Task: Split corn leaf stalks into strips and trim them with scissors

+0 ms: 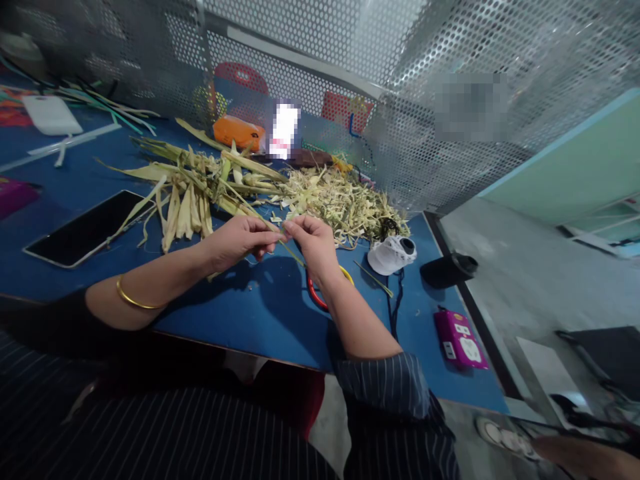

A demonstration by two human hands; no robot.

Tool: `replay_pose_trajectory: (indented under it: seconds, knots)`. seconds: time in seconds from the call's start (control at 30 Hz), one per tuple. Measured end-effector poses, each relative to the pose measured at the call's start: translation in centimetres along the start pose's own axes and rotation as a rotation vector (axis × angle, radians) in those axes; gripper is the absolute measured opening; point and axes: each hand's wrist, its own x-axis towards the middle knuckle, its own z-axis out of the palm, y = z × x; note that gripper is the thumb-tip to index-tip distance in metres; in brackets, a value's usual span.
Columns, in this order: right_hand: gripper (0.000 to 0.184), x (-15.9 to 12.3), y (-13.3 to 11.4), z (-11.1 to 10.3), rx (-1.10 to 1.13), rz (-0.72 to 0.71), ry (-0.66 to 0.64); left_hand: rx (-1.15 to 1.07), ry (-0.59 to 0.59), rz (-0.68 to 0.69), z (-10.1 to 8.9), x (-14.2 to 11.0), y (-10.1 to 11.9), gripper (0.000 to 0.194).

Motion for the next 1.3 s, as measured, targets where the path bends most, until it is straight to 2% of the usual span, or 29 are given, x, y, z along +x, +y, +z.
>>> replay_pose_trajectory:
  seconds: [0.07, 0.17, 0.23, 0.3, 0.37, 0.43, 0.53, 0.63, 0.77, 0.9, 1.03, 1.1, 1.23, 1.3]
  knots:
    - [0.022, 0.0, 0.3, 0.3, -0.011, 0.002, 0.048, 0.024, 0.008, -0.001, 0.0, 0.0, -0.1, 0.013]
    - [0.022, -0.1, 0.6, 0.3, -0.139, -0.055, 0.136, -0.068, 0.036, -0.064, -0.1, 0.2, -0.1, 0.012]
    - [0.019, -0.2, 0.2, 0.1, -0.312, -0.196, 0.239, -0.165, 0.062, -0.105, -0.2, 0.4, 0.0, 0.014]
    - [0.018, -0.6, -0.4, -0.1, -0.507, -0.38, 0.343, -0.248, 0.087, -0.089, -0.4, 0.6, 0.2, 0.015]
    - [0.022, -1.0, -0.9, 0.0, -0.621, -0.456, 0.321, -0.303, 0.122, -0.02, -0.4, 0.7, 0.3, 0.014]
    - [0.03, -1.4, -0.9, 0.5, -0.622, -0.364, 0.166, -0.335, 0.161, 0.038, -0.2, 0.7, 0.3, 0.011]
    - [0.033, -1.6, 0.0, 1.7, -0.488, -0.135, -0.052, -0.354, 0.201, 0.039, 0.1, 0.6, 0.3, 0.011]
    - [0.03, -1.6, 0.8, 2.4, -0.316, -0.046, -0.152, -0.392, 0.232, 0.009, 0.2, 0.6, 0.2, 0.012]
    - [0.024, -1.5, 0.4, 2.2, -0.385, -0.121, -0.151, -0.45, 0.245, 0.013, 0.1, 0.8, -0.1, 0.012]
    - [0.023, -1.4, -0.1, 1.8, -0.402, -0.129, -0.227, -0.458, 0.253, 0.027, 0.1, 1.1, -0.5, 0.014]
    - [0.014, -1.6, 0.3, 2.6, -0.037, 0.182, -0.173, -0.406, 0.263, 0.026, 0.2, 1.0, -0.5, 0.017]
    - [0.015, -1.6, 0.5, 2.7, 0.108, 0.246, -0.123, -0.373, 0.228, 0.064, 0.1, 1.0, -0.3, 0.023]
    - [0.024, -0.8, 0.4, 1.3, -0.031, -0.013, 0.02, -0.379, 0.187, 0.119, -0.6, 1.1, 0.3, 0.031]
    - [0.028, -0.3, 0.1, 0.2, -0.107, -0.086, 0.001, -0.436, 0.11, 0.079, -1.2, 1.2, 0.8, 0.032]
